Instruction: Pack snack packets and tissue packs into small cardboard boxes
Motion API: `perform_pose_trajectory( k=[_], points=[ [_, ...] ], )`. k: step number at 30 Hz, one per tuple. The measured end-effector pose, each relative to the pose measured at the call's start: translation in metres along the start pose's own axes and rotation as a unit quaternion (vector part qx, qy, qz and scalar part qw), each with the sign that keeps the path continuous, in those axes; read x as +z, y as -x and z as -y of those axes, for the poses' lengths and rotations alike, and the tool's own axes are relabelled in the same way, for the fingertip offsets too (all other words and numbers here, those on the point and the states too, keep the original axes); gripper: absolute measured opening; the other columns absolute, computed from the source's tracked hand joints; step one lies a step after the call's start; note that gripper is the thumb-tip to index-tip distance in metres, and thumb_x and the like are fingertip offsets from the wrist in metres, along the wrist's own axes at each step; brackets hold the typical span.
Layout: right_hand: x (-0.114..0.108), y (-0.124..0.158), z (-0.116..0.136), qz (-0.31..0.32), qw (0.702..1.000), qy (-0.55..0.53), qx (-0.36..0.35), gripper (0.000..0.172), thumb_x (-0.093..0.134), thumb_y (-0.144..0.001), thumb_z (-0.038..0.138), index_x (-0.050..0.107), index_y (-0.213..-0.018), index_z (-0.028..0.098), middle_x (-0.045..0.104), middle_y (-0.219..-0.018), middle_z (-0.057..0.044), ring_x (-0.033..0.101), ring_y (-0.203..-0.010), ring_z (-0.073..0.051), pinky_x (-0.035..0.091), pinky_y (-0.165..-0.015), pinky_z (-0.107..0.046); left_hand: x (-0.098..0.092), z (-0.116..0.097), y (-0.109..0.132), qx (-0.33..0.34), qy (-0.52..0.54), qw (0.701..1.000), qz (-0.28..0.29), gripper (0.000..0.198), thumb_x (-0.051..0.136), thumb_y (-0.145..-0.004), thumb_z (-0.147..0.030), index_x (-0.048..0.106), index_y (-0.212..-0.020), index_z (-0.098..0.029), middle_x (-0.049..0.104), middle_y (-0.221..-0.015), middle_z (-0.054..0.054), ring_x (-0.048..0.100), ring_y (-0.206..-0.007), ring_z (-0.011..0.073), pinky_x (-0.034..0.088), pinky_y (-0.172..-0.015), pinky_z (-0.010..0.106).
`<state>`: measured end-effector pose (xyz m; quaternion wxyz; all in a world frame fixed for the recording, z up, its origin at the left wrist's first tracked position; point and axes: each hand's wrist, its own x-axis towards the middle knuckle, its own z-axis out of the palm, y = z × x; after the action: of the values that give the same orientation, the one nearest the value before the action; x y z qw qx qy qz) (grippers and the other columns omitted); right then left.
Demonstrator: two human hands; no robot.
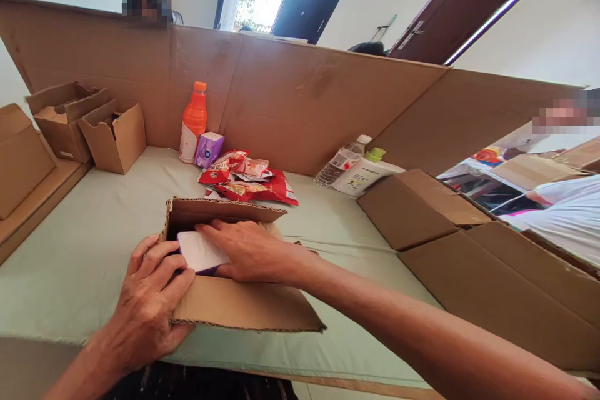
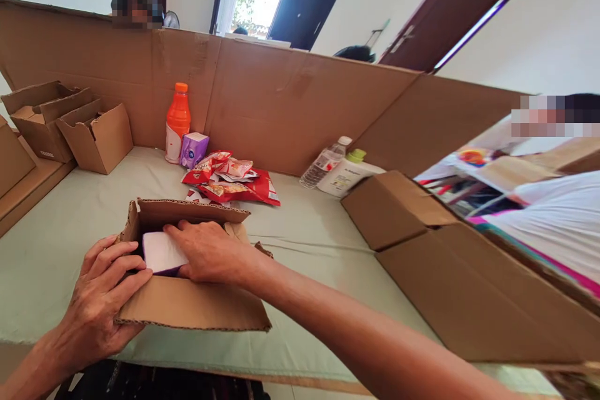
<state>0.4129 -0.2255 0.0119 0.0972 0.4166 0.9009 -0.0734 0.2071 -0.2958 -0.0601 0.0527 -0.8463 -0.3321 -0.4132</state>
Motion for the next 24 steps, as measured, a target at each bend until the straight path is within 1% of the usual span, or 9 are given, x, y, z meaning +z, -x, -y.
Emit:
perform_pose_trajectory(
  k=[3,6,12,14,16,17,19,22,24],
  points=[
    [0.001,-0.006,0.001,-0.019,1.000,-0.014,0.008,0.045,0.068,-0.082,0.030,0.063,-0.122,0.011,0.073,-0.116,-0.015,0.071,-0.098,-0.033,0.051,-0.075,-0.038,0.000,0.001,0.002,0.003,-0.004,1.000,0.002,0.029,0.062,-0.082,-0.021,0.066,-0.110,-0.015,0.069,-0.101,0.010,0.056,-0.119,0.0322,0.032,-0.117,0.056],
    [0.001,-0.008,0.004,-0.049,0.997,-0.030,0.051,0.038,0.065,-0.085,0.033,0.063,-0.117,0.012,0.074,-0.110,-0.015,0.071,-0.097,-0.032,0.050,-0.075,-0.037,0.000,0.002,0.003,0.005,-0.007,1.000,0.006,0.031,0.063,-0.081,-0.021,0.066,-0.111,-0.015,0.069,-0.101,0.010,0.056,-0.120,0.0323,0.032,-0.117,0.056],
    [0.004,-0.016,0.007,-0.004,0.999,-0.043,0.026,0.052,0.073,-0.085,0.031,0.059,-0.129,0.009,0.068,-0.125,-0.019,0.068,-0.108,-0.035,0.052,-0.083,-0.040,0.001,0.002,0.001,0.004,-0.014,1.000,0.007,0.029,0.064,-0.081,-0.021,0.066,-0.110,-0.015,0.069,-0.106,0.011,0.055,-0.122,0.0329,0.032,-0.117,0.057],
    [0.006,-0.012,0.006,-0.003,0.997,-0.069,0.023,0.057,0.073,-0.086,0.035,0.057,-0.134,0.008,0.067,-0.128,-0.019,0.067,-0.111,-0.036,0.053,-0.087,-0.043,0.000,0.003,0.002,0.017,-0.021,1.000,0.006,0.029,0.064,-0.082,-0.021,0.066,-0.110,-0.014,0.066,-0.117,0.015,0.052,-0.128,0.0353,0.033,-0.116,0.059],
    [0.004,-0.003,0.006,-0.008,0.996,-0.084,0.016,0.065,0.072,-0.088,0.040,0.053,-0.142,0.010,0.064,-0.134,-0.020,0.068,-0.111,-0.037,0.053,-0.088,-0.045,-0.002,0.004,0.005,0.042,-0.031,0.999,0.003,0.032,0.064,-0.082,-0.022,0.065,-0.113,-0.012,0.059,-0.132,0.021,0.047,-0.136,0.0392,0.036,-0.113,0.060],
    [0.002,0.004,0.005,-0.023,0.996,-0.086,0.013,0.066,0.071,-0.089,0.043,0.052,-0.145,0.012,0.063,-0.136,-0.020,0.068,-0.111,-0.037,0.053,-0.088,-0.046,-0.003,0.005,0.007,0.050,-0.036,0.998,-0.003,0.034,0.063,-0.082,-0.021,0.064,-0.115,-0.011,0.055,-0.139,0.022,0.044,-0.139,0.0407,0.037,-0.112,0.061],
    [-0.008,0.020,0.003,-0.090,0.992,-0.087,0.014,0.059,0.067,-0.092,0.044,0.056,-0.143,0.016,0.065,-0.135,-0.018,0.070,-0.105,-0.033,0.053,-0.085,-0.044,-0.005,0.008,0.012,0.044,-0.040,0.998,-0.031,0.037,0.061,-0.082,-0.018,0.064,-0.118,-0.012,0.049,-0.148,0.021,0.041,-0.142,0.0415,0.039,-0.111,0.061],
    [-0.032,0.035,-0.012,-0.247,0.963,-0.101,0.029,0.034,0.064,-0.094,0.038,0.071,-0.122,0.020,0.076,-0.109,-0.009,0.071,-0.084,-0.022,0.052,-0.075,-0.035,-0.006,0.014,0.018,0.020,-0.039,0.996,-0.078,0.040,0.059,-0.079,-0.011,0.066,-0.118,-0.015,0.044,-0.155,0.016,0.041,-0.143,0.0401,0.041,-0.112,0.059],
    [-0.048,0.030,-0.034,-0.329,0.937,-0.098,0.058,0.024,0.061,-0.095,0.036,0.076,-0.108,0.022,0.078,-0.095,-0.005,0.069,-0.073,-0.019,0.050,-0.070,-0.032,-0.003,0.019,0.022,0.025,-0.031,0.996,-0.083,0.041,0.059,-0.078,-0.009,0.067,-0.118,-0.015,0.042,-0.158,0.014,0.041,-0.144,0.0396,0.042,-0.113,0.058]
  ],
)
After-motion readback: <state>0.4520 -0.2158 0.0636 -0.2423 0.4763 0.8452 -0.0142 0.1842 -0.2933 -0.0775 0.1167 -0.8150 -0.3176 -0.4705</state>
